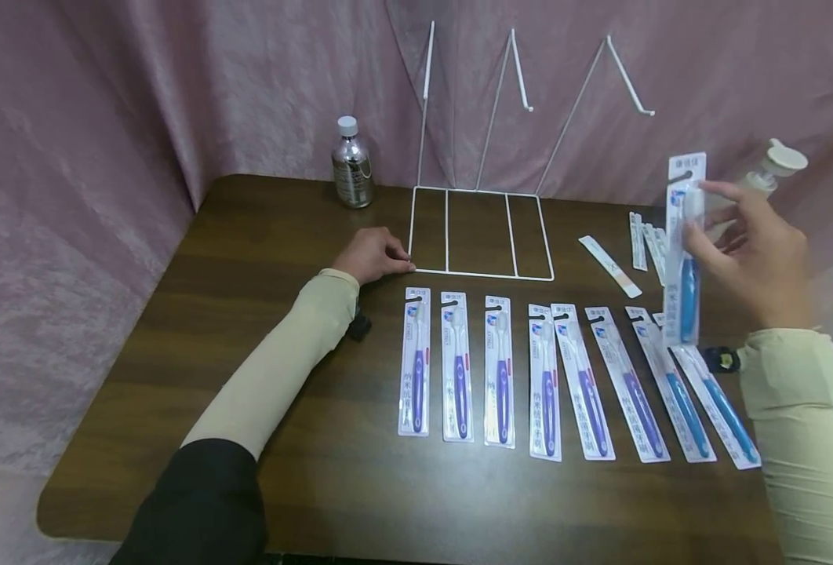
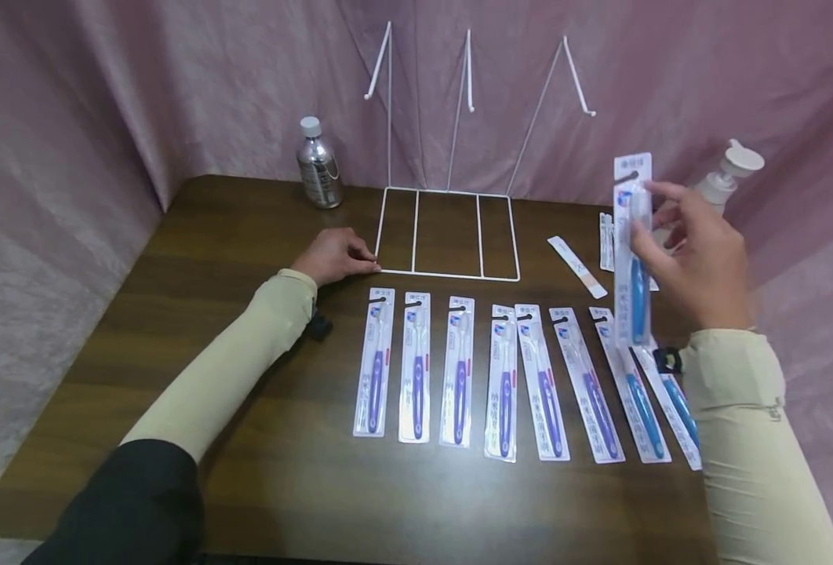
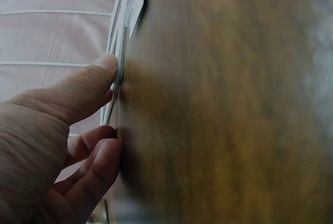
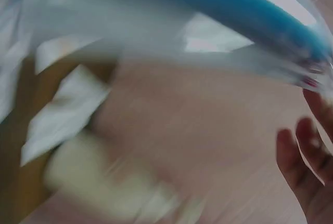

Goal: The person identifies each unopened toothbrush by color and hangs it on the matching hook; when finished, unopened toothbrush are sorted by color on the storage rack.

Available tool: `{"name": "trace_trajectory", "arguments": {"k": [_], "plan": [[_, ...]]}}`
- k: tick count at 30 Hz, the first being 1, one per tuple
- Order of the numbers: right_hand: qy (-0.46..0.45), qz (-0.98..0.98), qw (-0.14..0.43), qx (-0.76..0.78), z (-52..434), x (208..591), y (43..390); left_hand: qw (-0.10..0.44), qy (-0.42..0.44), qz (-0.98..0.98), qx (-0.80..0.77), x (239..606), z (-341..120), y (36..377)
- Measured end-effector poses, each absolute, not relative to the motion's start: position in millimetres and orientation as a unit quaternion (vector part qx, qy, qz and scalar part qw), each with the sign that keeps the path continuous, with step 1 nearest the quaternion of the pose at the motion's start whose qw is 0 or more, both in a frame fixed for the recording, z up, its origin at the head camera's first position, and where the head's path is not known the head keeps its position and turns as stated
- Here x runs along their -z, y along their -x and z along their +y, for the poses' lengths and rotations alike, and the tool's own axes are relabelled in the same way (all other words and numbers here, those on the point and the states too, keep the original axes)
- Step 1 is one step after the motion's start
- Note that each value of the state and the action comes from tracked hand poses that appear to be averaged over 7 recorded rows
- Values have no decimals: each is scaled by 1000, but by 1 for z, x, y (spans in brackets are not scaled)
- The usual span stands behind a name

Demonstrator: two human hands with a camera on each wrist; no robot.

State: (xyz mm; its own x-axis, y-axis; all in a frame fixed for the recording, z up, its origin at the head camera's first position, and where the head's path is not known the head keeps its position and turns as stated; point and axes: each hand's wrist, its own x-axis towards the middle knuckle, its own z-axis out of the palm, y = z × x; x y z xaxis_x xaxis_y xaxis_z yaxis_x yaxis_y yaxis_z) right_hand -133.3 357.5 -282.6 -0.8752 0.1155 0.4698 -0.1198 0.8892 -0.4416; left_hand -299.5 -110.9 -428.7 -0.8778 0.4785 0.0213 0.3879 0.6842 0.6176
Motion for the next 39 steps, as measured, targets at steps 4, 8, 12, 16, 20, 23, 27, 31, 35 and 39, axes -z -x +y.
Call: {"name": "trace_trajectory", "arguments": {"k": [4, 8, 12, 16, 20, 23, 27, 31, 35, 39], "plan": [[-11, -890, 342, -301, 309, 265, 156, 68, -246, 916, -309, 432, -105, 302], [8, -862, 388, -326, 289, 262, 173, 73, -244, 915, -312, 433, -99, 303], [21, -861, 388, -327, 283, 266, 182, 73, -239, 917, -311, 432, -99, 303], [19, -858, 397, -326, 279, 268, 193, 67, -236, 919, -309, 429, -100, 306], [27, -864, 400, -304, 275, 270, 211, 57, -238, 924, -295, 429, -101, 310], [46, -876, 381, -293, 274, 275, 231, 54, -239, 926, -286, 430, -100, 311], [56, -881, 372, -287, 274, 280, 261, 50, -240, 926, -287, 433, -97, 310], [68, -878, 378, -285, 276, 281, 290, 42, -251, 923, -289, 439, -91, 305], [106, -885, 345, -294, 284, 280, 315, 43, -255, 924, -281, 438, -84, 296], [138, -889, 320, -296, 295, 276, 330, 48, -261, 926, -270, 434, -77, 289]]}}
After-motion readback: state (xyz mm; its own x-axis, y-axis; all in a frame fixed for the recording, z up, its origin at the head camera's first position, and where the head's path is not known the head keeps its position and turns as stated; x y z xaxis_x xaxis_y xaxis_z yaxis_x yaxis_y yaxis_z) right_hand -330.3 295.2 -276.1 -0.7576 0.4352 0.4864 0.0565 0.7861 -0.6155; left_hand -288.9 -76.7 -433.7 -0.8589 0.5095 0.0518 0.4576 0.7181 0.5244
